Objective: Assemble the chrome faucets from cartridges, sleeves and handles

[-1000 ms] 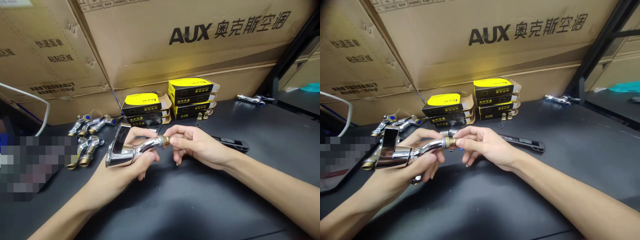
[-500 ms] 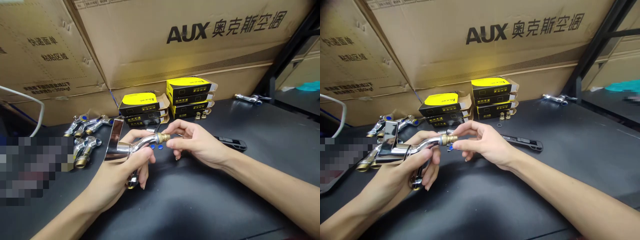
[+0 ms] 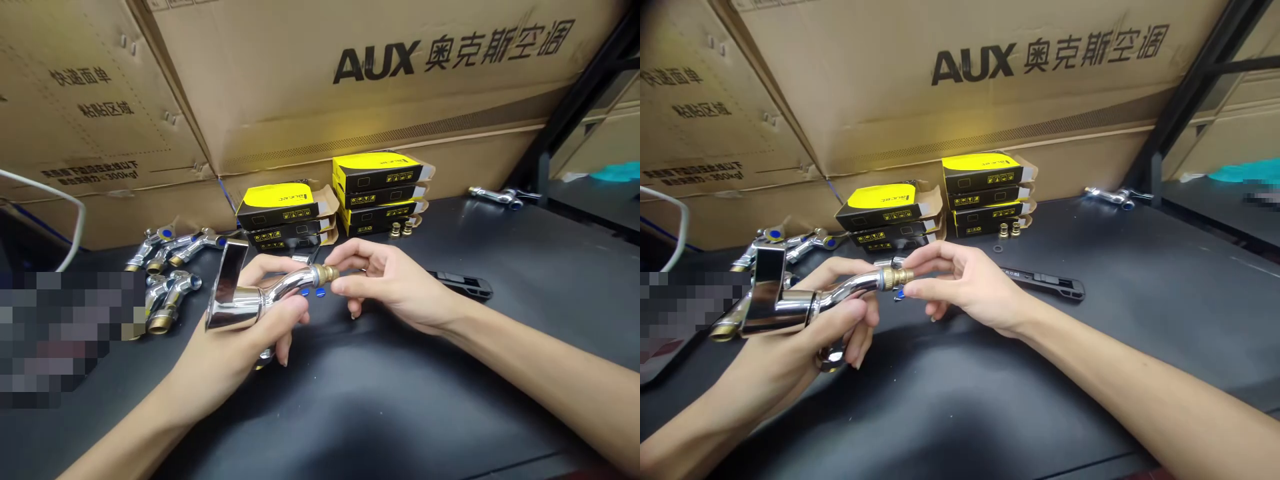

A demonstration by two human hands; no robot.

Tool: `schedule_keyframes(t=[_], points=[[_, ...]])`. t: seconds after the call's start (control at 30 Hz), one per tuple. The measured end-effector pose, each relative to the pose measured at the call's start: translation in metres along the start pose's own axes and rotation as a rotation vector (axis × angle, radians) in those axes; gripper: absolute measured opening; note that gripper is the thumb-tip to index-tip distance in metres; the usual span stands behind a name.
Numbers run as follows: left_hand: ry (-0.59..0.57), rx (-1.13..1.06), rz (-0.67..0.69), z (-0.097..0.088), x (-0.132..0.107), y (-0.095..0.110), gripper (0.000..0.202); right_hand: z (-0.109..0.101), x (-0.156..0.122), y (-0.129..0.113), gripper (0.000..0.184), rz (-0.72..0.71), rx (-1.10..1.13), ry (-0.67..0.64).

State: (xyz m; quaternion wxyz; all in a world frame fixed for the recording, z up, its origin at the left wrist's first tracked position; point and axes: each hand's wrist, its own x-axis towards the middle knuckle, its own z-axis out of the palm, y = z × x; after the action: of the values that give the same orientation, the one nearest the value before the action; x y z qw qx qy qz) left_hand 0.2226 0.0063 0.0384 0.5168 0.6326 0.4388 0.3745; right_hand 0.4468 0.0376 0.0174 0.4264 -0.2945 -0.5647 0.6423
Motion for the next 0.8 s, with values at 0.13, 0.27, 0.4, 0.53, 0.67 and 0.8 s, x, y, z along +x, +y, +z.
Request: schedule_keyframes(t=[0.13,0.27,0.4,0.53,0.67,0.8], points=[[0.035,-0.019,0.029,0.002,0.001,-0.002,0.039,0.002,-0.001,-0.001,0.03,-0.001,-0.01,0.02],[-0.03,-0.024,-0.009,-0.001,0.004,-0.003,0.044,0.005,0.0,-0.001,0.027,0.007,-0.027,0.033],[0.004,-0.012,-0.006,0.0,0.003,-0.002,0.043,0.007,0.0,-0.002,0.028,0.034,-0.021,0.042],[0.108,-0.039,0.003,0.006,-0.001,0.0,0.036,0.01,-0.001,-0.006,0.032,0.046,-0.054,0.015],[0.094,-0.021,0.033,0.008,-0.002,0.0,0.036,0.012,-0.003,-0.008,0.041,0.062,-0.088,-0.005],[0.014,0.03,0.048,0.004,-0.001,-0.002,0.038,0.013,-0.002,-0.003,0.05,0.074,-0.118,-0.015]])
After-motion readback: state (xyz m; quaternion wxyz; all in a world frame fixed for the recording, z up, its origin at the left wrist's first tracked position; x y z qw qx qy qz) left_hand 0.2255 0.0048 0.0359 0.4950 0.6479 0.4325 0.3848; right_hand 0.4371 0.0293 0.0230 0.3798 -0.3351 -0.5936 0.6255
